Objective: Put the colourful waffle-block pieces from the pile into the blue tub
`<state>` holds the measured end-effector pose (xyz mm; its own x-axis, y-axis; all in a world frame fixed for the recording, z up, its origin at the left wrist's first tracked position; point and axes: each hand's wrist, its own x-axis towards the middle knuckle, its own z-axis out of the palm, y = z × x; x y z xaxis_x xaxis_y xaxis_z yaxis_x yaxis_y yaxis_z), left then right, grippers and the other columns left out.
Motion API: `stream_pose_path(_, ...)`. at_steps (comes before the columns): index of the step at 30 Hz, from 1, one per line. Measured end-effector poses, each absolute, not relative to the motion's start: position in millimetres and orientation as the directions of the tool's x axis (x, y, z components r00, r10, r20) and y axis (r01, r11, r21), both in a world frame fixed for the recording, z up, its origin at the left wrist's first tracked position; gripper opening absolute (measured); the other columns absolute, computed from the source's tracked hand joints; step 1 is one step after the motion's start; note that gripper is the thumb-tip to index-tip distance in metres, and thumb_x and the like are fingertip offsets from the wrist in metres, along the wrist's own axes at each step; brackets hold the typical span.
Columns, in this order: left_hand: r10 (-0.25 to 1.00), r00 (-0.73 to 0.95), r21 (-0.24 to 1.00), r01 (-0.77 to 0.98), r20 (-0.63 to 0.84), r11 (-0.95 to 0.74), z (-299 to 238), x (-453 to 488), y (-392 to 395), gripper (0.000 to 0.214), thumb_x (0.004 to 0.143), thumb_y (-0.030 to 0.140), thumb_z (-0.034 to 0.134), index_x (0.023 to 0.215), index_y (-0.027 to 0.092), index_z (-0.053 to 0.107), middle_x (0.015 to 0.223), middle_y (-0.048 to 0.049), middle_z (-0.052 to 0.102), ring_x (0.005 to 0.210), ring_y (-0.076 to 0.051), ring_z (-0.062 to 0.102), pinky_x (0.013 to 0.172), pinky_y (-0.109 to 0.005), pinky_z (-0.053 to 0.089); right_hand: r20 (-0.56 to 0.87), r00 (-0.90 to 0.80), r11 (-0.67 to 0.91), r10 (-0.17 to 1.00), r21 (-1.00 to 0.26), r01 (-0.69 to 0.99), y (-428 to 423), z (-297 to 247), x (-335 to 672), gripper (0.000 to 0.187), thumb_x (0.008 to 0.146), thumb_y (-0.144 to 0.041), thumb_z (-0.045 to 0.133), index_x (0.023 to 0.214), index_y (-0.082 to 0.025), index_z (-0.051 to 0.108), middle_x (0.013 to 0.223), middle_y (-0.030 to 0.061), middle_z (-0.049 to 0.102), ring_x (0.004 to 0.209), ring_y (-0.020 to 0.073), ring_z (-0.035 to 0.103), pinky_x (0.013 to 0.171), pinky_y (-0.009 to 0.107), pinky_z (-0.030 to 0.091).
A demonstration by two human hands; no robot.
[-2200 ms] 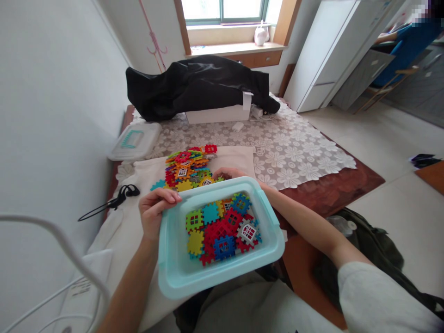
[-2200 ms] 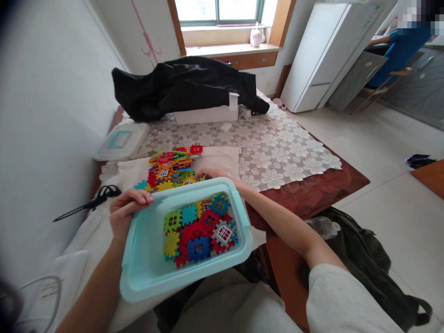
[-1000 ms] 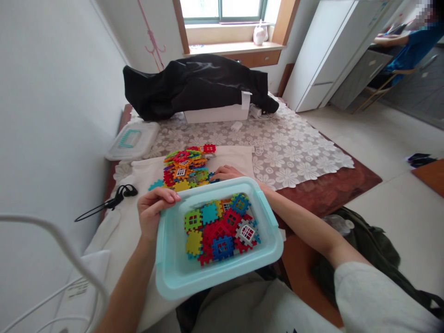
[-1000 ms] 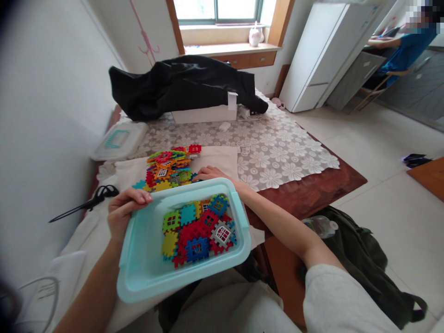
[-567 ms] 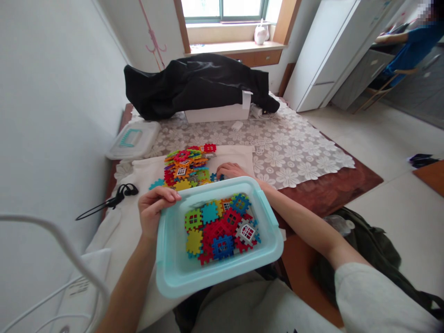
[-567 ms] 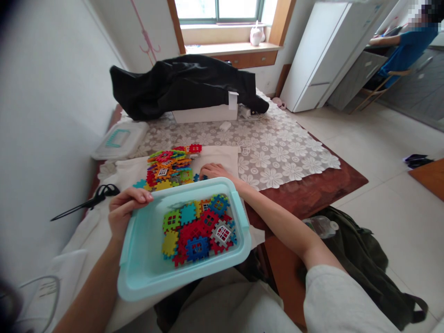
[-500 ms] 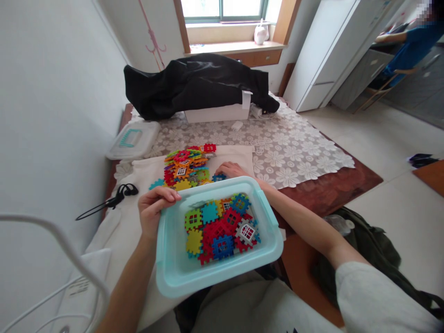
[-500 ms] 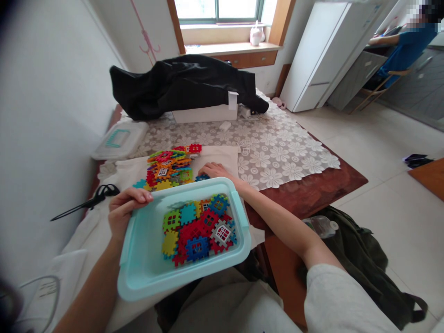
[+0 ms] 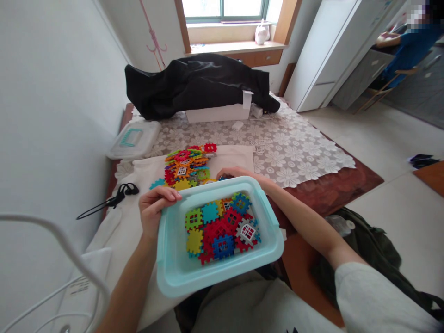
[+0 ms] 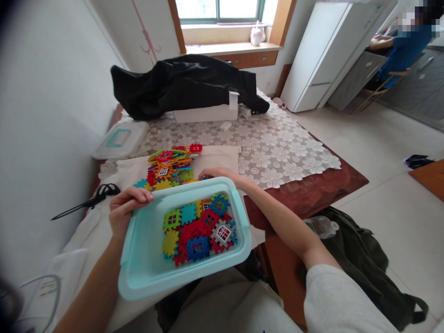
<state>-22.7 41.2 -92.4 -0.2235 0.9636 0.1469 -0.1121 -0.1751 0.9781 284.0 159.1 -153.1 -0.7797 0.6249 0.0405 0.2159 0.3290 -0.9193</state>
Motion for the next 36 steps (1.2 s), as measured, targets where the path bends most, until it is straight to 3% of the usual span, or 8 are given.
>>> stream_pose_path(7,0.96,-0.231,0.977,-0.101,0.16,-0.187,-91.6,-21.7,41.0,0.009,0.059,0.017,0.079,0.055,0.022,0.073,0.064,-0.004,0.074,0.066,-0.019,0.069,0.066,-0.029,0.057,0.146,-0.562,0.325,0.814,-0.916,0.234,168.5,-155.7,285.5,0.036,0.098,-0.051,0.076,0.112,-0.019,0.08,0.089,0.0011,0.075,0.077,0.016,0.061,0.072,0.028,0.049)
stream_pose_path(12,0.965,-0.227,0.976,-0.14,0.131,-0.165,-90.3,-21.3,41.8,0.008,0.056,0.016,0.081,0.054,0.022,0.075,0.062,-0.0027,0.075,0.065,-0.016,0.069,0.067,-0.024,0.056,0.206,-0.46,0.191,0.864,-0.978,-0.079,172.6,-151.1,283.6,0.05,0.093,-0.066,0.085,0.111,-0.02,0.084,0.098,0.0028,0.079,0.085,0.0145,0.066,0.076,0.026,0.053)
stream_pose_path(18,0.968,-0.212,0.972,-0.159,0.136,-0.172,-90.8,-21.5,42.1,0.009,0.057,0.015,0.082,0.054,0.021,0.076,0.062,-0.0029,0.075,0.065,-0.016,0.071,0.067,-0.023,0.057,0.07,-0.424,-0.137,0.903,-0.888,-0.439,163.4,-136.9,282.5,0.049,0.079,-0.062,0.102,0.106,-0.024,0.086,0.086,-0.002,0.078,0.071,0.0097,0.067,0.066,0.02,0.056)
stream_pose_path(23,0.964,-0.217,0.97,-0.152,0.153,-0.188,-92.1,-21.8,41.3,0.009,0.058,0.015,0.081,0.055,0.022,0.076,0.063,-0.0031,0.076,0.065,-0.017,0.071,0.066,-0.024,0.057,0.234,-0.516,-0.051,0.824,-0.877,-0.479,152.0,-118.3,292.5,0.043,0.088,-0.063,0.096,0.112,-0.028,0.091,0.088,0.0015,0.085,0.093,0.0172,0.082,0.085,0.026,0.065)
stream_pose_path(26,0.963,-0.221,0.97,-0.153,0.151,-0.187,-92.4,-21.8,41.7,0.008,0.058,0.016,0.08,0.055,0.021,0.076,0.063,-0.0033,0.075,0.065,-0.017,0.07,0.066,-0.025,0.057,0.306,-0.737,0.007,0.603,-0.925,-0.379,145.9,-108.5,296.1,0.055,0.088,-0.074,0.09,0.113,-0.025,0.093,0.109,0.0097,0.09,0.124,0.0295,0.081,0.111,0.042,0.063)
stream_pose_path(28,0.963,-0.225,0.972,-0.149,0.147,-0.183,-92.0,-21.5,42.2,0.008,0.057,0.016,0.08,0.054,0.022,0.075,0.062,-0.0033,0.075,0.064,-0.017,0.07,0.066,-0.025,0.057,0.294,-0.82,0.003,0.49,-0.942,-0.336,142.5,-107.0,294.2,0.071,0.088,-0.088,0.08,0.114,-0.022,0.094,0.132,0.0151,0.087,0.137,0.0347,0.076,0.119,0.048,0.059)
stream_pose_path(31,0.963,-0.232,0.977,-0.126,0.137,-0.17,-89.6,-20.6,41.9,0.008,0.057,0.016,0.08,0.055,0.022,0.075,0.064,-0.0032,0.076,0.067,-0.018,0.071,0.067,-0.026,0.058,0.251,-0.804,-0.105,0.539,-0.927,-0.36,138.9,-113.7,286.2,0.087,0.09,-0.099,0.064,0.118,-0.023,0.093,0.15,0.0149,0.079,0.14,0.0346,0.074,0.117,0.045,0.06)
stream_pose_path(36,0.984,-0.176,0.991,-0.121,0.039,-0.06,-84.2,-21.2,39.9,0.013,0.068,0.028,0.077,0.074,0.019,0.085,0.089,-0.0094,0.088,0.089,-0.027,0.083,0.079,-0.033,0.065,0.115,-0.817,-0.281,0.565,-0.904,-0.321,139.1,-129.9,275.3,0.1,0.074,-0.111,0.064,0.109,-0.022,0.094,0.148,0.0153,0.08,0.132,0.0359,0.076,0.108,0.042,0.064)
